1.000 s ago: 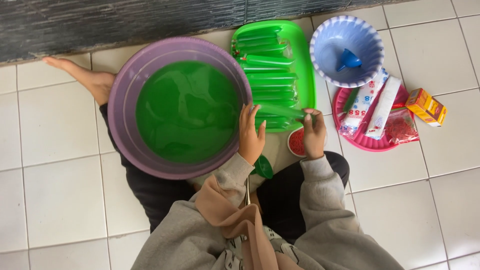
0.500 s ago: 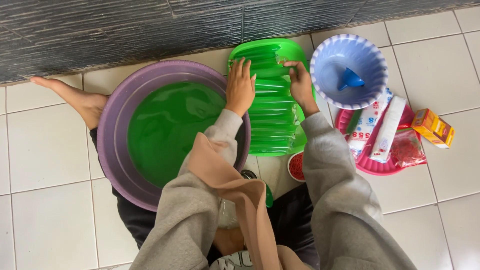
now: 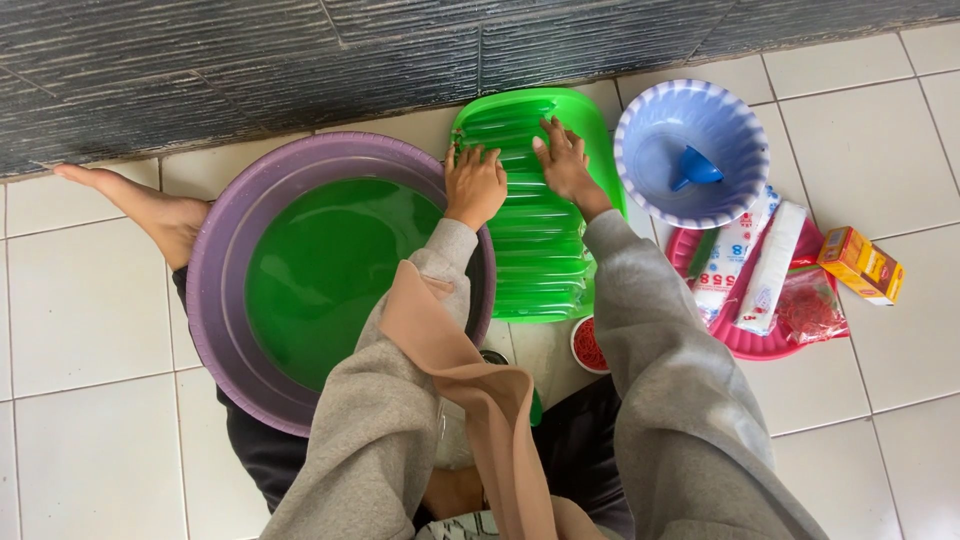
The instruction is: The person fills small plastic tubes with a green liquid from a large basin using a funnel and a ladle, then secures the tops of the tubes with small red rubber bands.
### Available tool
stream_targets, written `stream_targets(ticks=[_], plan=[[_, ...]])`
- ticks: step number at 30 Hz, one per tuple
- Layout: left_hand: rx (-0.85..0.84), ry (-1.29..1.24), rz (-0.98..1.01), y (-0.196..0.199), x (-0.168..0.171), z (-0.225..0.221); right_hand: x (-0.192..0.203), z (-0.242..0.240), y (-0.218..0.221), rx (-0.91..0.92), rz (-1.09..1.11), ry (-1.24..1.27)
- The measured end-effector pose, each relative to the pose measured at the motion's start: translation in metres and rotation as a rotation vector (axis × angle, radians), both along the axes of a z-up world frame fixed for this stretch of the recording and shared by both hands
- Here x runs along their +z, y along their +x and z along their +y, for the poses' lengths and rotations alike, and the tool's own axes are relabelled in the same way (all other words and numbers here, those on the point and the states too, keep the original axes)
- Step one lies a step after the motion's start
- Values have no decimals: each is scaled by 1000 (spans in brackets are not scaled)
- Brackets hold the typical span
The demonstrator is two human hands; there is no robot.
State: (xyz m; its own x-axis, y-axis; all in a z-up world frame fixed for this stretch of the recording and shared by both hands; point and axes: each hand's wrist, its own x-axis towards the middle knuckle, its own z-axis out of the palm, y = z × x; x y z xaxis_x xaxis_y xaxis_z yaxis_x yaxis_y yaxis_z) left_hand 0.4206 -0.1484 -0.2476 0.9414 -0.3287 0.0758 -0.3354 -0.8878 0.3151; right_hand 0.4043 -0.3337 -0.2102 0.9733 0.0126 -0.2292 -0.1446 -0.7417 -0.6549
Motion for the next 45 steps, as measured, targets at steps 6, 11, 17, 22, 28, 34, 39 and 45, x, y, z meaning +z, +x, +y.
stream_targets(ticks=[6,11,17,22,28,34,39,45], plan=[[-213,95,186,-33,35,12,-3,0,-10,111,49,-314],[-227,-27,56,-54,26,12,2,-9,-34,-4,-15,-246],[-229,-224,-14,-88,40,43,14,-26,-107,-174,-180,-38],[-242,-359,-235,-129,39,88,-33,-36,-186,-265,-206,5],[-292,-508,-173,-201,54,135,72,84,-336,36,-196,207],[-238,-650,-103,-293,44,157,144,186,-467,1301,810,1424],[-103,-707,-64,-357,22,144,176,256,-514,1276,664,1494],[-50,-784,-257,-388,27,136,228,293,-539,1243,474,1537]])
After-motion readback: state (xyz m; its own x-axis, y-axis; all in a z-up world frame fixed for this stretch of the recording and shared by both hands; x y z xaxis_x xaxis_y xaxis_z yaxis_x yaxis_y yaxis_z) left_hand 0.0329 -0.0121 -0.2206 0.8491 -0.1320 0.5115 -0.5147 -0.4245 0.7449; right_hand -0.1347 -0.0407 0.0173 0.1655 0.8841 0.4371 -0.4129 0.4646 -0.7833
